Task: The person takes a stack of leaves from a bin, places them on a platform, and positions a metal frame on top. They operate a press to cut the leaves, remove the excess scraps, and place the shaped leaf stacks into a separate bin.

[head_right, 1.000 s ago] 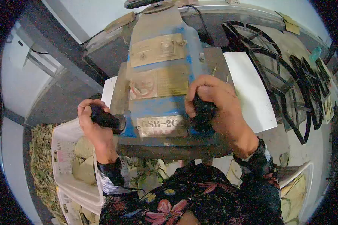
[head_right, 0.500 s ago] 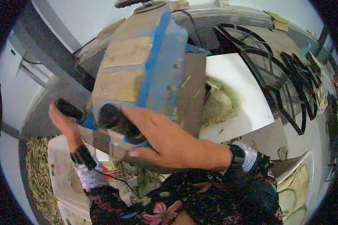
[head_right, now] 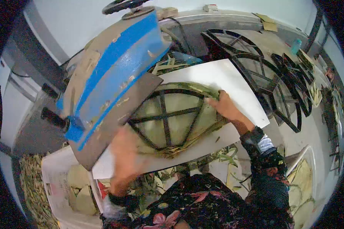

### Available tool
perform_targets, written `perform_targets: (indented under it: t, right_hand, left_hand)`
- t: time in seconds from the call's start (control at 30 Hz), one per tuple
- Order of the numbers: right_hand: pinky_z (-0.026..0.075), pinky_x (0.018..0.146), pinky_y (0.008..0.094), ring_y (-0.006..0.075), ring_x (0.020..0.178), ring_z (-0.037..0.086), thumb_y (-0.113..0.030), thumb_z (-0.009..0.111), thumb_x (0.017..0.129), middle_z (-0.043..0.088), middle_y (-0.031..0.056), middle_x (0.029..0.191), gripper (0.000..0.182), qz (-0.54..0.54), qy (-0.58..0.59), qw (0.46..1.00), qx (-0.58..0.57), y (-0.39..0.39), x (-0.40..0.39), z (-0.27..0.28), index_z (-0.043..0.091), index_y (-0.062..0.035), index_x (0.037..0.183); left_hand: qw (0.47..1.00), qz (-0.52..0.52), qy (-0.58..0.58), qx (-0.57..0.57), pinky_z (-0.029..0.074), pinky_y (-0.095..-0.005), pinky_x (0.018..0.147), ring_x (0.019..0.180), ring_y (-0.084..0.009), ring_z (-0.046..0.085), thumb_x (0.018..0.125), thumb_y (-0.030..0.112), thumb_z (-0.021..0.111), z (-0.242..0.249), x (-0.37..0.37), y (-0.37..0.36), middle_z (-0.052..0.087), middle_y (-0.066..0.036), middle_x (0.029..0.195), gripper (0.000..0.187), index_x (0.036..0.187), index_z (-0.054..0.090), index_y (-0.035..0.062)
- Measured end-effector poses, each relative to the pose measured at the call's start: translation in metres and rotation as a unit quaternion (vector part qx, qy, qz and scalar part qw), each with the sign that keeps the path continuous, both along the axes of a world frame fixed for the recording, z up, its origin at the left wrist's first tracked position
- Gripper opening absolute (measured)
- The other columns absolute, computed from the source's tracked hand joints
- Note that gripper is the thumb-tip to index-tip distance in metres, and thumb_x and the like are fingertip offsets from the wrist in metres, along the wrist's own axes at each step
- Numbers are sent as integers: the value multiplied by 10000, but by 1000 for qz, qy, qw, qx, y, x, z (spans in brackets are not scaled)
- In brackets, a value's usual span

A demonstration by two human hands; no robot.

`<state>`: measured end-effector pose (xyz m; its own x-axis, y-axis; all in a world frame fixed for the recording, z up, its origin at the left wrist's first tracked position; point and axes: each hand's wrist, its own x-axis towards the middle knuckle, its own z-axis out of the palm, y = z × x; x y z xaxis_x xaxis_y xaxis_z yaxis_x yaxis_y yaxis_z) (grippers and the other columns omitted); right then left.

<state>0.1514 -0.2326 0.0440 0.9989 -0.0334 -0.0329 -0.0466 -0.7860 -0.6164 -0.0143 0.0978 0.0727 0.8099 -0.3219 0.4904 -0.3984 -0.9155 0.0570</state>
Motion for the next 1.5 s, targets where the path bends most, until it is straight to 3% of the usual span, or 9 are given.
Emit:
perform_targets:
  t: [0.5, 0.73, 0.87, 0.97, 1.03, 1.1, 1.17, 1.27, 1.5]
  right_hand:
    - [499, 766, 286, 168, 858, 592, -56, 629, 774, 578, 116, 1027, 435, 123, -3, 807, 577, 47, -50, 97, 448, 37, 1159]
    - [461, 835, 333, 256, 981, 554, -116, 591, 829, 551, 126, 1074, 382, 330, -8, 894, 304, 65, -21, 38, 463, 22, 1162]
    - [458, 839, 397, 336, 955, 551, -211, 568, 847, 528, 170, 1065, 390, 453, -303, 835, 78, 101, -9, 5, 480, -23, 1178]
    - [450, 842, 437, 362, 981, 537, -231, 568, 822, 513, 185, 1099, 375, 416, -211, 884, -34, 129, -14, -3, 509, -45, 1143]
    - [448, 838, 446, 371, 998, 524, -235, 574, 798, 505, 198, 1099, 370, 440, -167, 880, -55, 142, 2, -15, 522, -38, 1106]
    - [445, 834, 456, 380, 1015, 511, -239, 580, 774, 497, 212, 1100, 365, 469, -121, 871, -79, 142, 7, -21, 536, -31, 1070]
    - [449, 811, 448, 388, 990, 513, -206, 580, 735, 486, 229, 1095, 347, 509, -12, 855, -97, 146, 10, -21, 549, -12, 1022]
    - [456, 722, 381, 308, 884, 552, -175, 584, 718, 493, 184, 1136, 294, 551, 33, 834, 5, 133, -16, -26, 535, 13, 939]
    - [448, 766, 307, 232, 1016, 525, -145, 609, 693, 390, 118, 1371, 416, 467, 299, 820, 142, 107, -49, 41, 529, 20, 1067]
  left_hand:
    - [989, -110, -19, -101, 441, -405, 795, 976, -287, 545, 620, 187, 694, -73, 16, -76, 556, -102, 993, 449, 1020, 563, 29]
    - [982, 116, 120, -90, 473, -390, 654, 799, -280, 584, 663, 134, 659, -49, -150, -33, 578, -98, 888, 359, 1006, 568, 79]
    - [843, 188, 503, -24, 474, -397, 654, 813, -271, 587, 770, 194, 541, -160, -341, -47, 593, -122, 913, 319, 1060, 575, 66]
    - [788, 231, 516, -244, 470, -390, 686, 839, -272, 590, 807, 207, 539, -165, -360, -68, 602, -141, 952, 335, 1099, 557, 45]
    - [694, 255, 496, -455, 466, -382, 717, 866, -273, 594, 845, 221, 536, -168, -370, -84, 611, -160, 990, 354, 1139, 539, 23]
    - [786, 299, 488, -235, 448, -356, 808, 945, -229, 578, 858, 239, 567, -112, -248, -101, 591, -155, 1069, 411, 1188, 499, 4]
    - [650, 248, 285, -660, 427, -354, 904, 1095, -254, 530, 919, 269, 506, -108, -193, -108, 522, -165, 1209, 465, 1263, 409, -28]
    - [398, 26, 258, -880, 384, -420, 963, 1179, -265, 449, 939, 411, 414, -90, -133, -122, 446, -142, 1289, 569, 1338, 302, 21]
    - [329, 119, 84, -933, 513, -363, 764, 917, -218, 597, 852, 157, 610, -79, -107, -160, 575, -87, 1087, 408, 1199, 439, 27]
